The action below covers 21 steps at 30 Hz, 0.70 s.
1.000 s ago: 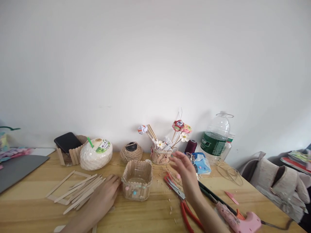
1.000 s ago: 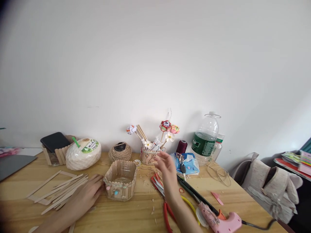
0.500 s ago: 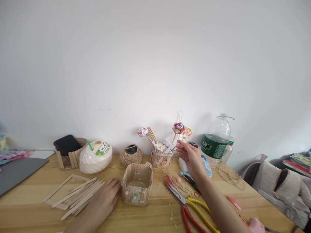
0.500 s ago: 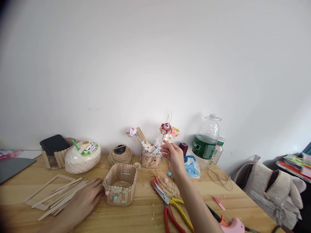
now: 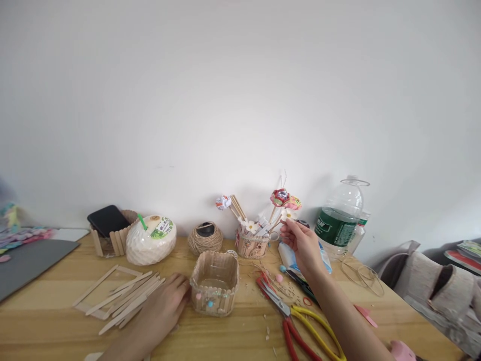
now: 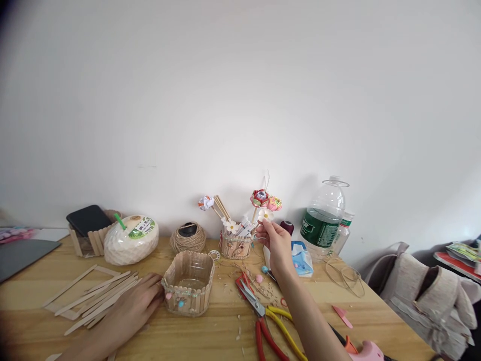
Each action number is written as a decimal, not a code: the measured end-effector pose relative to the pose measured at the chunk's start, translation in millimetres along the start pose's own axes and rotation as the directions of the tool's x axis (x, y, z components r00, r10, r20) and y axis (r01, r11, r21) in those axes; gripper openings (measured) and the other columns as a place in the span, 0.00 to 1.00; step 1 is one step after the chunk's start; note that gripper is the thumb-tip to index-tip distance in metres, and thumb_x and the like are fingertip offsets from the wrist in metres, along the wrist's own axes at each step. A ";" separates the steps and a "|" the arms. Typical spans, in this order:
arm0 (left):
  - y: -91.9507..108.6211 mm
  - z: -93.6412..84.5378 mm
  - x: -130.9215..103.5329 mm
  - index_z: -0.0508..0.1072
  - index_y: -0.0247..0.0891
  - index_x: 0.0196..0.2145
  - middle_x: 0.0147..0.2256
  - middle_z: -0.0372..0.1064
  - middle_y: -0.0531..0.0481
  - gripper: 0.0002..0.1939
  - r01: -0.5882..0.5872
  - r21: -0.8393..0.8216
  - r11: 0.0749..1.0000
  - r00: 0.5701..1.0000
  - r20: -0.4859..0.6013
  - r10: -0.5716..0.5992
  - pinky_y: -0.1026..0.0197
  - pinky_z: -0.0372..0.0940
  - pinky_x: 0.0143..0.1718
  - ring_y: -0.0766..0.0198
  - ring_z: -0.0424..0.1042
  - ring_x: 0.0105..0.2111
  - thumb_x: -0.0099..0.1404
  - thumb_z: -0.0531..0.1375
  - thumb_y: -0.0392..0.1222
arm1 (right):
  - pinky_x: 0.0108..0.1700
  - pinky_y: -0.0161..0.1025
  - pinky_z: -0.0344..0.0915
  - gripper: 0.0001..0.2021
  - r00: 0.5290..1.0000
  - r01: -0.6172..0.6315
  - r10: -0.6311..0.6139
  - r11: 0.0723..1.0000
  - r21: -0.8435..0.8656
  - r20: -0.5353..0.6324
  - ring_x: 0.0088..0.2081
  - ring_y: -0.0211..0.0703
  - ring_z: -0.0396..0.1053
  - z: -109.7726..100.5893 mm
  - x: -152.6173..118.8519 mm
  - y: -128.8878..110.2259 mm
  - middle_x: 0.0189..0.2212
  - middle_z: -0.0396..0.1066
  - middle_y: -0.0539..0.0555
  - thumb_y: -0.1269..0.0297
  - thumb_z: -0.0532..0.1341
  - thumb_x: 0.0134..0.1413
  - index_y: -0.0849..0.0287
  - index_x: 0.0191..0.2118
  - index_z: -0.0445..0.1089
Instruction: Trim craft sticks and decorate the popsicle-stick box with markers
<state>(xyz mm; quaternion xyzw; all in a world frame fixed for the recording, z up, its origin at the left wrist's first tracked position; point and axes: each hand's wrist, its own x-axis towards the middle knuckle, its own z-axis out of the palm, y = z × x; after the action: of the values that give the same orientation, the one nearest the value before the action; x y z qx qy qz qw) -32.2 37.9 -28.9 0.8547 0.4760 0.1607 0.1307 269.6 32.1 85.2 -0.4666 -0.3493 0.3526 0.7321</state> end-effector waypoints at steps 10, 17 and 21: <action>1.5 -1.6 -0.3 0.70 0.36 0.32 0.38 0.68 0.43 0.14 0.020 -0.013 1.000 0.999 0.026 -0.020 0.55 0.60 0.45 0.56 0.66 0.42 0.64 0.45 0.32 | 0.23 0.30 0.65 0.17 0.999 0.049 -0.047 0.995 -0.084 0.023 0.22 0.35 0.66 -4.3 -0.2 12.5 0.21 0.72 0.50 0.51 0.70 0.29 0.60 0.22 0.71; 3.2 -2.9 -0.9 0.69 0.36 0.32 0.38 0.67 0.43 0.14 0.013 -0.029 1.000 1.000 0.007 -0.012 0.55 0.61 0.44 0.56 0.66 0.42 0.64 0.44 0.32 | 0.26 0.31 0.65 0.18 0.994 0.103 -0.095 0.974 -0.201 0.049 0.27 0.39 0.68 -11.2 2.7 18.7 0.24 0.73 0.51 0.47 0.67 0.35 0.58 0.23 0.71; 2.5 -2.5 -2.2 0.69 0.36 0.32 0.39 0.67 0.43 0.15 -0.004 -0.015 1.000 1.000 -0.001 0.004 0.54 0.61 0.44 0.56 0.67 0.42 0.64 0.44 0.32 | 0.28 0.34 0.66 0.22 0.993 0.114 -0.100 0.958 -0.263 0.066 0.31 0.44 0.71 -13.3 3.4 25.0 0.29 0.75 0.55 0.43 0.62 0.41 0.59 0.30 0.71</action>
<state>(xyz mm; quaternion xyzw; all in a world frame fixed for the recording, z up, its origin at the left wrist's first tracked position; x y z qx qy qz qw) -32.4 34.9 -26.0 0.8546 0.4731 0.1648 0.1366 277.7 37.1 58.3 -0.5317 -0.4372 0.2741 0.6716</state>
